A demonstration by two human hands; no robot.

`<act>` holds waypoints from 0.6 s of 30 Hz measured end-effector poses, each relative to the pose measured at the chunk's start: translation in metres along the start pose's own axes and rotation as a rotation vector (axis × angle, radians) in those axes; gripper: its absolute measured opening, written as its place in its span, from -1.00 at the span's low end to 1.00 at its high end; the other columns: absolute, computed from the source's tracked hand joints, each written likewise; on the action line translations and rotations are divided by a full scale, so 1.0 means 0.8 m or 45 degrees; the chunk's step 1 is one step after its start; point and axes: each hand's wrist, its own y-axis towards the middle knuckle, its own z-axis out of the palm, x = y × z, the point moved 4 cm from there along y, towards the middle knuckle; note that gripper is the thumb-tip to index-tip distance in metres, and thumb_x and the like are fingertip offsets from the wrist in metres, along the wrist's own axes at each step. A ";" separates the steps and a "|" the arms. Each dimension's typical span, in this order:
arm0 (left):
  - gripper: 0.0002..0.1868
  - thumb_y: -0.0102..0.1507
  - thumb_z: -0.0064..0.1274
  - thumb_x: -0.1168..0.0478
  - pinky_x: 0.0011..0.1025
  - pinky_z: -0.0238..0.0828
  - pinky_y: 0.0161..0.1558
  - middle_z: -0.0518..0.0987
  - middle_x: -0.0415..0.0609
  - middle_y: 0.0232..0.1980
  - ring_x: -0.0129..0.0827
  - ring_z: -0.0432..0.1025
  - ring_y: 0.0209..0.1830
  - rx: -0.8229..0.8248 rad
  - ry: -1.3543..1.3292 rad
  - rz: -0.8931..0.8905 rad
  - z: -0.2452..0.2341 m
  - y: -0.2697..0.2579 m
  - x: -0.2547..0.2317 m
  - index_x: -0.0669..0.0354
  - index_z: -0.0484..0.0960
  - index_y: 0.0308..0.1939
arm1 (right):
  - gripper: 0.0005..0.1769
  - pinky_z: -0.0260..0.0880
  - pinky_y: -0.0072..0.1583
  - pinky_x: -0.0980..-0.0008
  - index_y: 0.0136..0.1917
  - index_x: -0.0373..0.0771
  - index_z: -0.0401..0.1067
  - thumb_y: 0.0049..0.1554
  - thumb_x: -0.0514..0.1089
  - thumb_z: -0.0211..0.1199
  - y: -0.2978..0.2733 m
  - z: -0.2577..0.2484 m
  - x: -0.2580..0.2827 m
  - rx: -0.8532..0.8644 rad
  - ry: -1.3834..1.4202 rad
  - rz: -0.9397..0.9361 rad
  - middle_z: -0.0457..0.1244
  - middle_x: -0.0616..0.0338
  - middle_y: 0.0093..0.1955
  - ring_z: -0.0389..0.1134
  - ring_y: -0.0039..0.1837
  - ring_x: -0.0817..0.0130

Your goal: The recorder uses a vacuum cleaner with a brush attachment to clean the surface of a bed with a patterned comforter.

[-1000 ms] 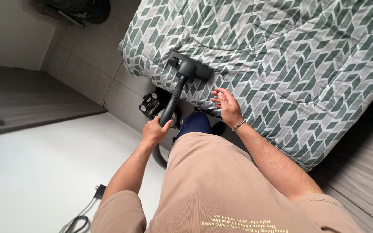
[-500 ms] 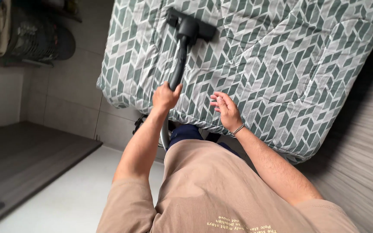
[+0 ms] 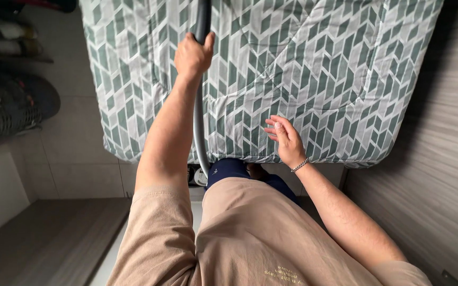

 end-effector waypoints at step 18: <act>-0.29 0.20 0.07 -0.39 0.04 0.47 -0.03 0.63 0.37 -0.15 0.26 0.54 -0.08 -0.035 0.023 0.016 0.016 -0.026 0.046 0.27 0.60 -0.13 | -0.50 0.44 0.26 0.26 0.43 -0.24 0.27 0.40 0.08 -0.16 -0.011 0.020 0.024 0.060 -0.046 -0.037 0.31 0.01 0.37 0.42 0.31 0.20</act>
